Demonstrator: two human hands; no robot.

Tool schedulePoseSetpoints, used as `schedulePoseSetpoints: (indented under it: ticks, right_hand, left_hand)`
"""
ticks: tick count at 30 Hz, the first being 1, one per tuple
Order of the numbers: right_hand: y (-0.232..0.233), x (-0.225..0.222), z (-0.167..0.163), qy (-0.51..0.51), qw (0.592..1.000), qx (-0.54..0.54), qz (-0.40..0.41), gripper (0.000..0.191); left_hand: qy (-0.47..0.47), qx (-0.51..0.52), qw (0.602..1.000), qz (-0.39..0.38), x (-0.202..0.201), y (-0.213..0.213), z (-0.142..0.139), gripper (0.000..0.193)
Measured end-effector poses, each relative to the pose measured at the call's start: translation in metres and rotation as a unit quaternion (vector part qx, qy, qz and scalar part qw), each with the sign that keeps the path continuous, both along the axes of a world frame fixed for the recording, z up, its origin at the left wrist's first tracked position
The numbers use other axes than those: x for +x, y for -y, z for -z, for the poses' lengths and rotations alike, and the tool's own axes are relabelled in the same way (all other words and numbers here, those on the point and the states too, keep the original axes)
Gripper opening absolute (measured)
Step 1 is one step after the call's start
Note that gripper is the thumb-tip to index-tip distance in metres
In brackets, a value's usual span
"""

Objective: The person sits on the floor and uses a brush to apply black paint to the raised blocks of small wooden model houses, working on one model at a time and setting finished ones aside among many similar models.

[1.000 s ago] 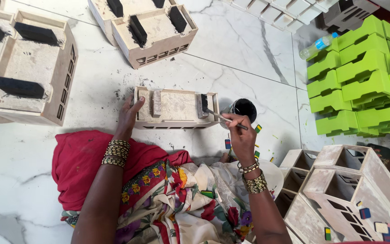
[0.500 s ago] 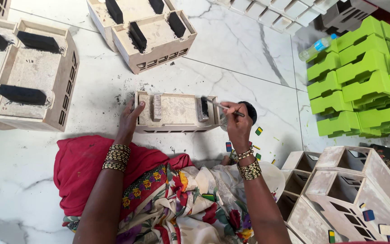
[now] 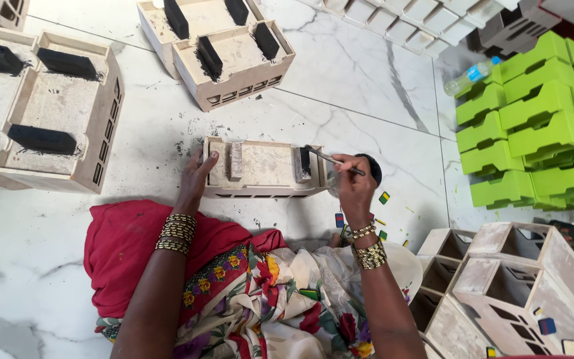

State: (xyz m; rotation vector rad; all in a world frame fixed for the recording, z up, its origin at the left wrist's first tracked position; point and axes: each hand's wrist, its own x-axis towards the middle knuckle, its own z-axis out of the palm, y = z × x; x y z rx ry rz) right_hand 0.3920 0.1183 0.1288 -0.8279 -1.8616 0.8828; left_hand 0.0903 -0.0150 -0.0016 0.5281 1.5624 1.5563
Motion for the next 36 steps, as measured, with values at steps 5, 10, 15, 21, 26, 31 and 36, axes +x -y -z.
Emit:
schedulePoseSetpoints:
  ticks: [5,10,15,21,26,31,36]
  right_hand:
    - [0.001,-0.002,-0.002,-0.033,0.999,0.002,-0.042,0.014]
    - [0.016,0.008,0.003,0.040,0.999,0.008,0.005,0.015]
    - [0.030,0.035,-0.007,-0.033,0.999,-0.026,-0.013,0.013]
    - [0.030,0.019,-0.005,-0.014,0.999,-0.019,-0.025,0.011]
    - [0.042,0.030,-0.012,0.044,0.998,-0.017,-0.028,0.010]
    - [0.044,0.037,-0.010,-0.007,0.999,-0.028,-0.022,0.011]
    - [0.045,0.028,-0.001,0.017,0.999,-0.036,-0.023,0.011]
  left_hand:
    - [0.010,-0.007,1.000,-0.004,0.000,0.001,0.002,0.097]
    - [0.005,-0.017,1.000,-0.003,-0.001,0.001,0.003,0.098]
    - [0.003,-0.009,1.000,-0.007,-0.001,0.002,0.002,0.099]
    - [-0.006,0.001,1.000,0.001,0.002,0.004,-0.005,0.096]
    - [-0.002,0.010,1.000,0.000,0.001,0.006,-0.011,0.091]
    - [-0.001,0.022,1.000,-0.005,0.001,0.005,-0.007,0.087]
    - [-0.009,0.004,1.000,-0.001,0.000,0.002,-0.001,0.087]
